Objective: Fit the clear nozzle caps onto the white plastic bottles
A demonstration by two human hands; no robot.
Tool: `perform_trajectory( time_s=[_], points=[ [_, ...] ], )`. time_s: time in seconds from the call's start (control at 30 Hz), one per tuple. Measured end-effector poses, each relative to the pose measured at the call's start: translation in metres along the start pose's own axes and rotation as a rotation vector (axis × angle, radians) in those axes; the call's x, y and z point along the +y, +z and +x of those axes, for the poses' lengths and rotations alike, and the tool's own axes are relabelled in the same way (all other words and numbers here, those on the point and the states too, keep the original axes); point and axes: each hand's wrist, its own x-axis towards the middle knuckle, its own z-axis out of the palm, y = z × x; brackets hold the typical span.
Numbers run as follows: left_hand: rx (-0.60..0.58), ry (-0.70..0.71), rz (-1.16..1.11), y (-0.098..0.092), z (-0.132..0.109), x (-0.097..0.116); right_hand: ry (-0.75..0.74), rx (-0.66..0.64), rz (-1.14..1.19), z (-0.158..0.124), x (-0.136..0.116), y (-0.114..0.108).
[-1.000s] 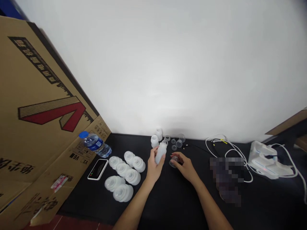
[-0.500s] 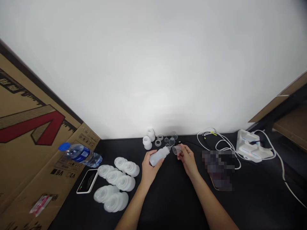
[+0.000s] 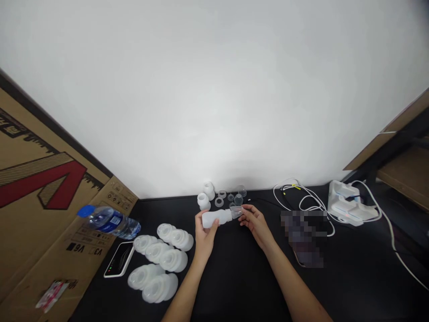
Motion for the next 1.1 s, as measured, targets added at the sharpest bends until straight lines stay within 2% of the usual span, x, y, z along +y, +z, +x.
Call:
perform_trajectory(
  time_s=[0.17, 0.3, 0.57, 0.83, 1.1],
  points=[
    [-0.013, 0.013, -0.02, 0.0, 0.002, -0.002, -0.106, 0.031, -0.114, 0.003, 0.003, -0.002],
    [-0.004, 0.011, -0.017, -0.001, 0.003, -0.003, -0.189, -0.018, -0.204, 0.003, 0.001, -0.003],
    [-0.024, -0.012, -0.036, -0.002, 0.003, -0.004, -0.243, -0.037, -0.282, 0.004, 0.002, -0.004],
    [0.041, -0.023, -0.044, -0.003, 0.005, -0.001, -0.245, -0.073, -0.341, 0.003, 0.006, -0.004],
    [-0.03, 0.013, 0.018, 0.0, -0.005, 0.009, -0.259, -0.044, -0.364, 0.007, 0.013, -0.009]
  ],
)
